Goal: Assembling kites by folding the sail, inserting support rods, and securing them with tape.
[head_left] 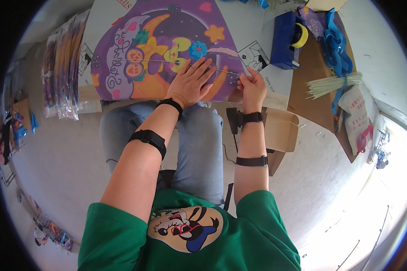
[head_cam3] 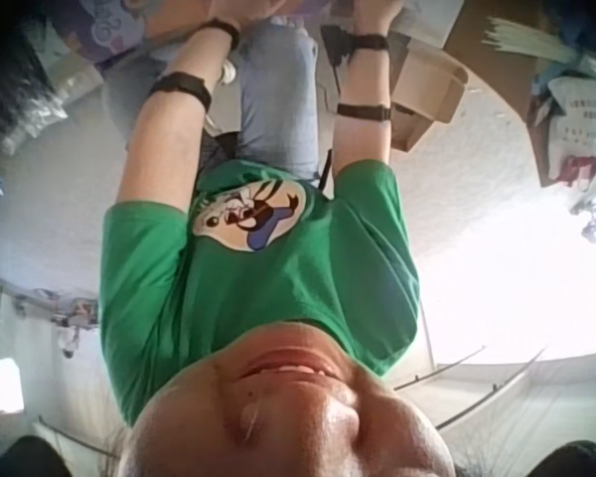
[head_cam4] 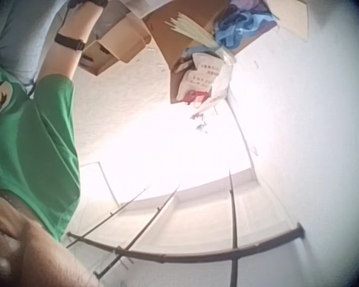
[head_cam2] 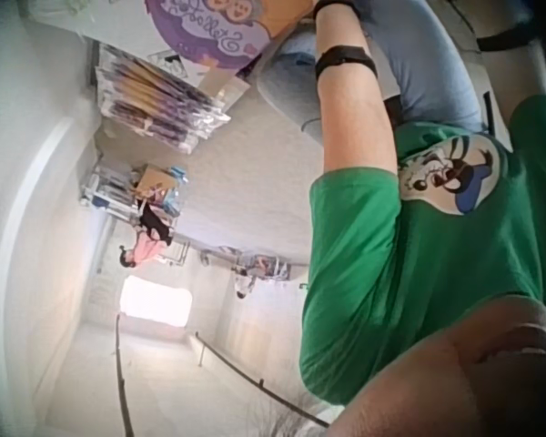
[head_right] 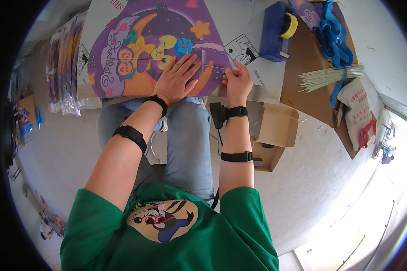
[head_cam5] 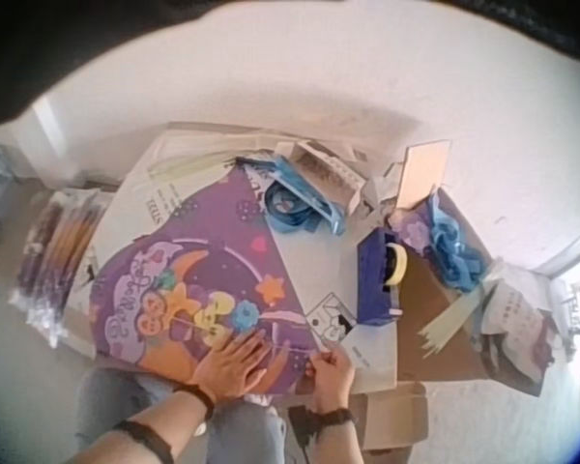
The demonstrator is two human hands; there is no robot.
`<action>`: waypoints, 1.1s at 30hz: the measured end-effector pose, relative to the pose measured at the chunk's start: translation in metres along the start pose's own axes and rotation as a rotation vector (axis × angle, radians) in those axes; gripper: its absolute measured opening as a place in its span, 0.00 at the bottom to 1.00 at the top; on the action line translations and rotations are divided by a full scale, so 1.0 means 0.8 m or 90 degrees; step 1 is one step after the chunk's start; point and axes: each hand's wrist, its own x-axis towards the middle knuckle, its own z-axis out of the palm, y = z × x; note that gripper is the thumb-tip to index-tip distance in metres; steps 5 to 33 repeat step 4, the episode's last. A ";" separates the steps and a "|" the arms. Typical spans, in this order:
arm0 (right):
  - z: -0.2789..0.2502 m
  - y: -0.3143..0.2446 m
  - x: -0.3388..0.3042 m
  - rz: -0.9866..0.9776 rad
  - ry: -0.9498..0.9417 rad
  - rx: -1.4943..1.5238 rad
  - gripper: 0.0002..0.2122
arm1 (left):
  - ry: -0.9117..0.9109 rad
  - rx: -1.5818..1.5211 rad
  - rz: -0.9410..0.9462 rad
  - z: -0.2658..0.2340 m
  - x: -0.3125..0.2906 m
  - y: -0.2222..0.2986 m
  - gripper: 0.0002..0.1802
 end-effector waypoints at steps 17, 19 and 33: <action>0.002 -0.003 0.005 0.002 0.005 -0.104 0.29 | 0.006 -0.006 0.001 0.000 0.000 0.000 0.28; 0.002 -0.003 0.005 0.002 0.005 -0.104 0.29 | 0.006 -0.006 0.001 0.000 0.000 0.000 0.28; 0.002 -0.003 0.005 0.002 0.005 -0.104 0.29 | 0.006 -0.006 0.001 0.000 0.000 0.000 0.28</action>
